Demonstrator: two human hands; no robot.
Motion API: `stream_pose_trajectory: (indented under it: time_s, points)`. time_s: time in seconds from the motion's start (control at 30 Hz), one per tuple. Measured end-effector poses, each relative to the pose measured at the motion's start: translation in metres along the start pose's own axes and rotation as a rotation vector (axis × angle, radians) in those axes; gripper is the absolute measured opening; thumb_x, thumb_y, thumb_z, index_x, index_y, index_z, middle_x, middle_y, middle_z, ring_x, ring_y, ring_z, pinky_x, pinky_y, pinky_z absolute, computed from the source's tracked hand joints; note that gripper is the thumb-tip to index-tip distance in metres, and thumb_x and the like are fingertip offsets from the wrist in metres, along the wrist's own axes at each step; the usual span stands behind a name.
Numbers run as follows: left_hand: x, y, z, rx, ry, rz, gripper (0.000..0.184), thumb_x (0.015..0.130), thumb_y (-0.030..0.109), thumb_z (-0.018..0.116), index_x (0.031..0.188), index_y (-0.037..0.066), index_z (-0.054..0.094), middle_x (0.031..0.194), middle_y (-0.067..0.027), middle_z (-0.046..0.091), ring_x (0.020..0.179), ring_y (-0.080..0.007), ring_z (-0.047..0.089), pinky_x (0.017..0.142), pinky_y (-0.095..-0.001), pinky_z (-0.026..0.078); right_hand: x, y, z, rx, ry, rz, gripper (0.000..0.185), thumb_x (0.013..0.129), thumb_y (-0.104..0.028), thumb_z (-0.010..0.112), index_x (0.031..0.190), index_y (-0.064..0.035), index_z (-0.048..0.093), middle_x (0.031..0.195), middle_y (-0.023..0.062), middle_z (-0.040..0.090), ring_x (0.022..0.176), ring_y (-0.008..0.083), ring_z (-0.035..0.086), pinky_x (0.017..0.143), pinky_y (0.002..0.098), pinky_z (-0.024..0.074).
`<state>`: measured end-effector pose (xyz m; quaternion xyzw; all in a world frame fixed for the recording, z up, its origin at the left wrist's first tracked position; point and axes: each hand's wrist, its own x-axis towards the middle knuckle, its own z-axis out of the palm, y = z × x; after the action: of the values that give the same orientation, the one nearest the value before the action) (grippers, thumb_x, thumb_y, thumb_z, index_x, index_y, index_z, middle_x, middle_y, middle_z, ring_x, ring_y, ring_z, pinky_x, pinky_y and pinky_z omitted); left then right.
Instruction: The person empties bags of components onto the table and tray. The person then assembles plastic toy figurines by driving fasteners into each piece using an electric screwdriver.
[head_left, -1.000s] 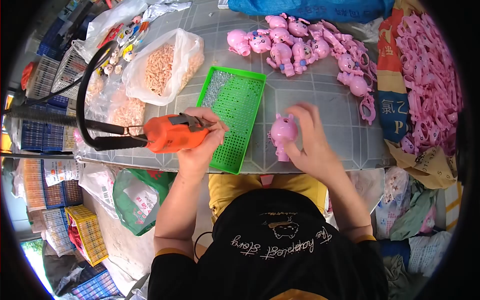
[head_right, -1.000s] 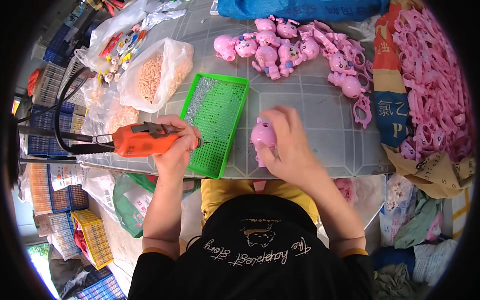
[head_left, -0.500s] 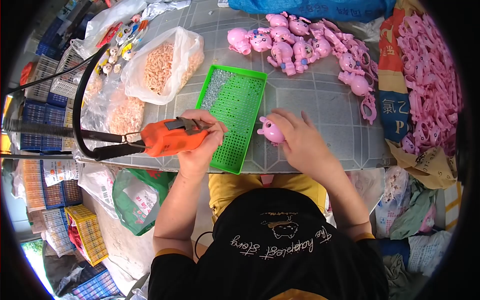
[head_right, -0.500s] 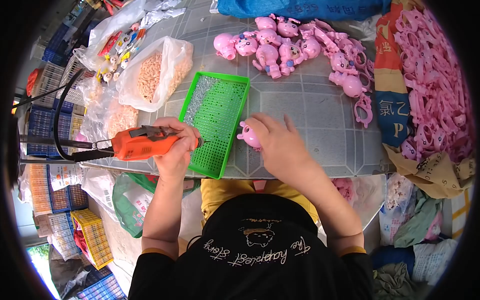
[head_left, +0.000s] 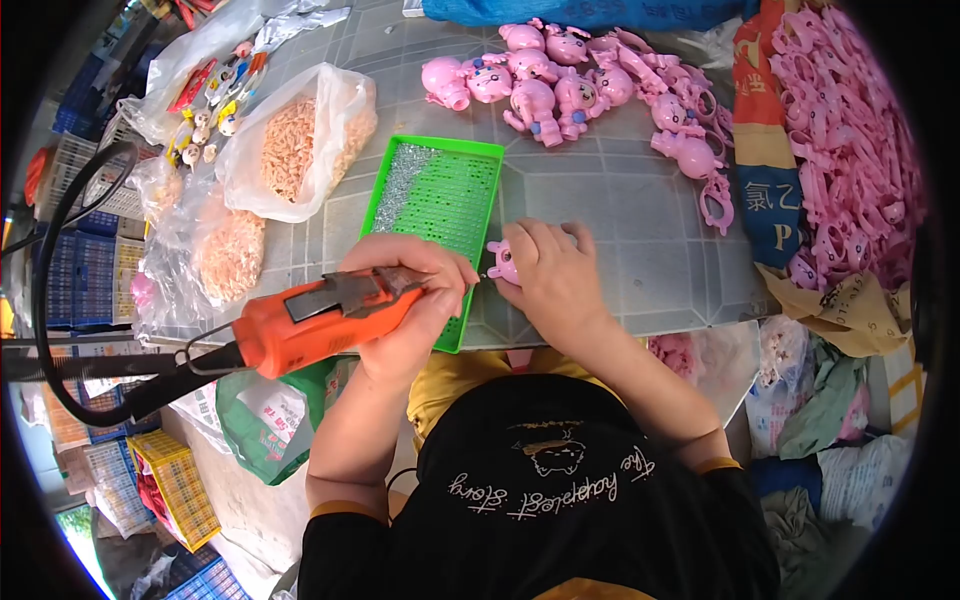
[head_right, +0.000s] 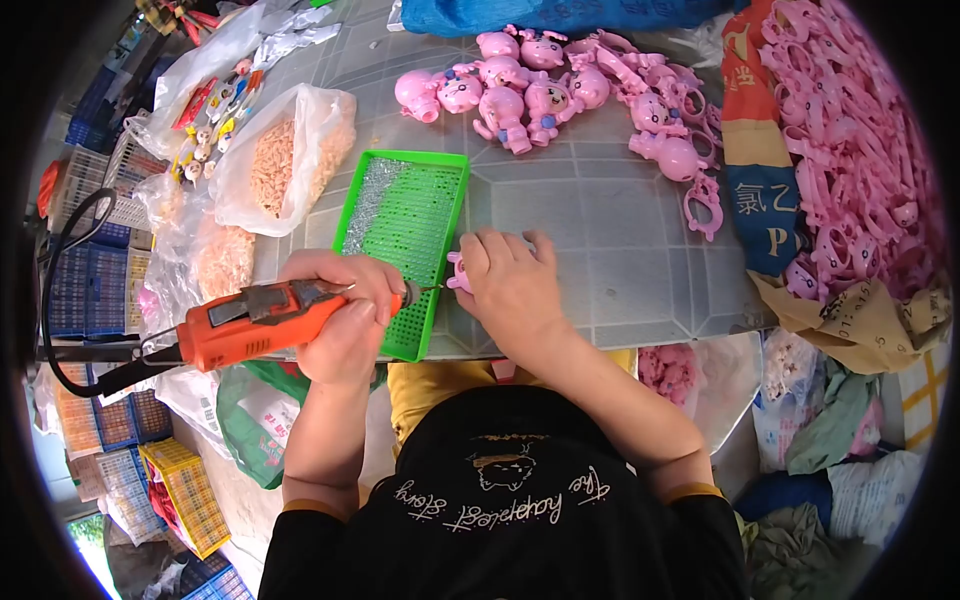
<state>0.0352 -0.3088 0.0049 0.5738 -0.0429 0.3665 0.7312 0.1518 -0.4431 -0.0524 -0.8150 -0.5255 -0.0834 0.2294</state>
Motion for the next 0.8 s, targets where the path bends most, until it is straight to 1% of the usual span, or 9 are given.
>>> stream_pose_trajectory:
  time_s: [0.1,0.2,0.5,0.6,0.7,0.8]
  points:
    - [0.003,-0.006,0.01,-0.064,0.06,-0.036,0.023,0.073,-0.007,0.059,0.094,-0.003,0.053,0.069,-0.0105,0.058,0.061,-0.017,0.057,0.073,-0.0385,0.054,0.001,0.0,-0.001,0.012,-0.002,-0.002,0.053,0.069,-0.023,0.075,0.114,-0.0074,0.051,0.106,0.0062,0.058,0.099,0.0214,0.058,0.094,0.0463,0.0376]
    - [0.005,-0.008,0.009,-0.055,0.023,-0.055,0.02,0.072,-0.006,0.058,0.092,-0.003,0.053,0.069,-0.0107,0.058,0.06,-0.0164,0.057,0.073,-0.0381,0.054,0.001,0.0,-0.001,0.011,-0.001,-0.006,0.053,0.069,-0.023,0.075,0.114,-0.0073,0.051,0.105,0.006,0.057,0.098,0.0215,0.058,0.093,0.0454,0.0374]
    - [0.004,-0.013,0.012,-0.021,0.054,-0.127,0.017,0.071,-0.008,0.059,0.087,-0.002,0.054,0.068,-0.0093,0.058,0.06,-0.0149,0.056,0.076,-0.0378,0.054,0.002,0.0,-0.001,0.012,-0.005,-0.013,0.054,0.068,-0.022,0.075,0.114,-0.0068,0.051,0.104,0.0063,0.057,0.097,0.0216,0.058,0.091,0.0442,0.0378]
    - [0.006,-0.015,0.012,-0.038,0.012,-0.12,0.016,0.072,-0.007,0.059,0.085,-0.001,0.054,0.07,-0.0073,0.057,0.062,-0.0142,0.056,0.073,-0.034,0.052,0.002,0.0,-0.001,0.02,-0.012,-0.017,0.055,0.067,-0.021,0.076,0.114,-0.0066,0.051,0.104,0.0066,0.057,0.096,0.0217,0.058,0.089,0.043,0.0386]
    - [0.009,-0.02,0.003,0.14,-0.109,-0.127,0.014,0.073,-0.006,0.06,0.084,0.0,0.053,0.074,-0.0051,0.057,0.067,-0.0124,0.056,0.069,-0.0295,0.049,0.002,0.003,0.003,0.042,0.015,-0.043,0.056,0.066,-0.021,0.077,0.113,-0.0064,0.051,0.104,0.0068,0.057,0.095,0.0219,0.058,0.088,0.0417,0.0395]
    - [0.018,-0.021,0.011,0.023,-0.135,-0.211,0.014,0.074,-0.006,0.06,0.083,0.0,0.052,0.078,-0.0031,0.056,0.071,-0.011,0.055,0.066,-0.0266,0.046,0.003,0.003,0.001,0.034,-0.026,-0.067,0.056,0.065,-0.02,0.078,0.112,-0.006,0.051,0.104,0.007,0.057,0.095,0.0222,0.058,0.086,0.0408,0.0401]
